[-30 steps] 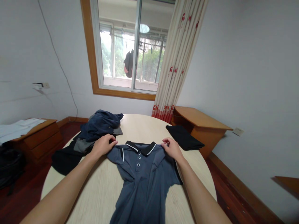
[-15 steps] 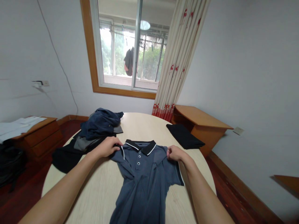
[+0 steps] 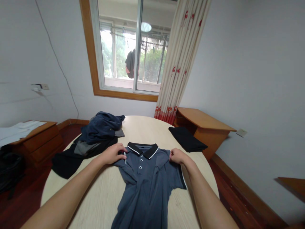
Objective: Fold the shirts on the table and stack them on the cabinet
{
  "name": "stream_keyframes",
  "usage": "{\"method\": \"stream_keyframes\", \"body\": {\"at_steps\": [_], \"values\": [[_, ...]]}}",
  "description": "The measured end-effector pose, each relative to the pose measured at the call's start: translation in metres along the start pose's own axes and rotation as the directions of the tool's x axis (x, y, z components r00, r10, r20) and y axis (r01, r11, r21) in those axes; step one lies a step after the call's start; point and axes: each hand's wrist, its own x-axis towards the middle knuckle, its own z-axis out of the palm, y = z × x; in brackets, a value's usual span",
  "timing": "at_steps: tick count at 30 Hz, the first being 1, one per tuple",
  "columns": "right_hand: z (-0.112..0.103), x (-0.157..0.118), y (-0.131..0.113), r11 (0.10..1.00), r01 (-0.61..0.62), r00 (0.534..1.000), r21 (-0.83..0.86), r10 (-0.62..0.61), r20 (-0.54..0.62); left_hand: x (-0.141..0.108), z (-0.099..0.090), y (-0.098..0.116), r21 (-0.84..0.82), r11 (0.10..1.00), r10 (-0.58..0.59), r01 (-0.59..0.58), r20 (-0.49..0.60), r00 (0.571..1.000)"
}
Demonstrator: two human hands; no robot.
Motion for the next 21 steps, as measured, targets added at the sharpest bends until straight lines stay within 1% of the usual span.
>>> {"method": "stream_keyframes", "body": {"at_steps": [3, 5, 6, 8, 9, 10, 11, 12, 13, 15, 17, 18, 19, 20, 21], "values": [[0.0, 0.0, -0.004, 1.0, 0.027, 0.999, -0.012, -0.027, -0.038, 0.002, 0.009, 0.007, 0.023, 1.0, 0.017, -0.017, -0.002, 1.0], [-0.001, 0.0, -0.007, 1.0, 0.022, 0.996, -0.022, -0.023, -0.091, 0.003, 0.01, 0.013, 0.022, 0.999, 0.032, -0.031, -0.033, 0.999], [-0.002, 0.0, -0.007, 1.0, 0.006, 0.992, -0.026, -0.009, -0.126, 0.003, 0.008, 0.015, 0.011, 0.999, 0.031, -0.03, -0.068, 0.997], [-0.007, -0.002, -0.007, 0.998, -0.053, 0.977, -0.022, 0.047, -0.207, 0.002, 0.0, 0.017, -0.034, 0.999, 0.004, -0.009, -0.173, 0.985], [-0.01, -0.003, -0.005, 0.996, -0.093, 0.965, -0.014, 0.087, -0.247, 0.001, -0.005, 0.017, -0.064, 0.998, -0.021, 0.006, -0.243, 0.97], [-0.014, -0.004, -0.003, 0.99, -0.138, 0.951, 0.0, 0.132, -0.281, -0.001, -0.012, 0.016, -0.096, 0.995, -0.05, 0.02, -0.325, 0.944], [-0.018, -0.006, -0.001, 0.983, -0.184, 0.932, 0.016, 0.18, -0.314, -0.002, -0.02, 0.015, -0.128, 0.991, -0.083, 0.031, -0.417, 0.905], [-0.022, -0.007, 0.002, 0.972, -0.233, 0.909, 0.035, 0.23, -0.347, -0.004, -0.027, 0.013, -0.158, 0.987, -0.118, 0.041, -0.512, 0.851], [-0.026, -0.009, 0.006, 0.958, -0.281, 0.883, 0.054, 0.28, -0.378, -0.006, -0.035, 0.009, -0.186, 0.981, -0.159, 0.055, -0.606, 0.779], [-0.032, -0.011, 0.011, 0.926, -0.364, 0.825, 0.096, 0.369, -0.428, -0.011, -0.049, 0.001, -0.241, 0.967, -0.242, 0.084, -0.76, 0.603], [-0.035, -0.013, 0.013, 0.904, -0.407, 0.781, 0.129, 0.417, -0.465, -0.017, -0.06, -0.008, -0.285, 0.955, -0.293, 0.086, -0.854, 0.43], [-0.035, -0.013, 0.012, 0.907, -0.399, 0.773, 0.136, 0.413, -0.481, -0.02, -0.065, -0.013, -0.299, 0.951, -0.305, 0.073, -0.884, 0.353], [-0.035, -0.014, 0.01, 0.92, -0.368, 0.778, 0.135, 0.384, -0.496, -0.024, -0.069, -0.016, -0.306, 0.951, -0.308, 0.054, -0.906, 0.29], [-0.033, -0.014, 0.006, 0.94, -0.318, 0.792, 0.124, 0.335, -0.51, -0.027, -0.072, -0.019, -0.301, 0.953, -0.301, 0.038, -0.922, 0.242], [-0.03, -0.014, 0.002, 0.962, -0.252, 0.811, 0.106, 0.27, -0.519, -0.029, -0.074, -0.019, -0.284, 0.958, -0.283, 0.029, -0.936, 0.211]]}}
